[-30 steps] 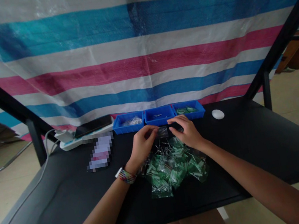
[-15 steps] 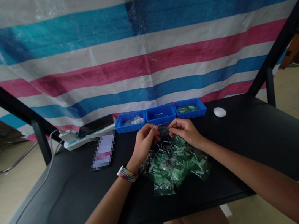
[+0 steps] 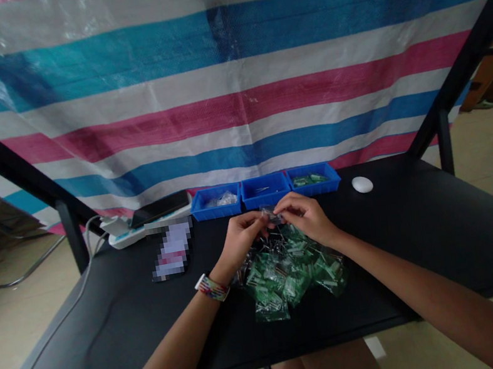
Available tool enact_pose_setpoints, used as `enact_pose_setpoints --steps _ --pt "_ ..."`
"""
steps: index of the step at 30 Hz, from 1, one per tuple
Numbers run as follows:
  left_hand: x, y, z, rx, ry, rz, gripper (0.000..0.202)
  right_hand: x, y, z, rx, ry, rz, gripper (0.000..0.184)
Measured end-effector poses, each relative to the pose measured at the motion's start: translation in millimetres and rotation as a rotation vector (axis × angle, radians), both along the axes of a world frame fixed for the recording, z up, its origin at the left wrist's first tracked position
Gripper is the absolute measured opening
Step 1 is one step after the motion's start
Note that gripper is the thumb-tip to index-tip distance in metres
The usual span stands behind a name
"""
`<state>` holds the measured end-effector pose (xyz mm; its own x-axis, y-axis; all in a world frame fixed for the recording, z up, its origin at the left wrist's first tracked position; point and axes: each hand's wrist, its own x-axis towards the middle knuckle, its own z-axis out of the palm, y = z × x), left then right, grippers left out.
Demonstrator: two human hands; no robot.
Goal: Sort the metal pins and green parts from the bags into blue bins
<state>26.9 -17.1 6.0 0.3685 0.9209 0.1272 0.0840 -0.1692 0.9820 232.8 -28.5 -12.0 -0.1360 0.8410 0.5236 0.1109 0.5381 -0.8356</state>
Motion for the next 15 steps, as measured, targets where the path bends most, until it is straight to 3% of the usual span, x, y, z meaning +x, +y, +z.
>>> enact_pose_setpoints --steps 4,10,15 --pt "-0.1 -1.6 1.9 0.054 0.035 0.015 0.038 0.6 1.6 -0.2 -0.102 0.106 0.023 0.016" --pt "1.8 -0.5 -3.3 0.087 0.009 0.037 0.037 0.4 4.5 1.4 -0.272 0.238 0.087 0.040" --pt "2.0 0.2 -6.7 0.105 0.011 0.014 0.037 -3.4 4.4 -2.8 -0.293 0.192 0.087 0.029"
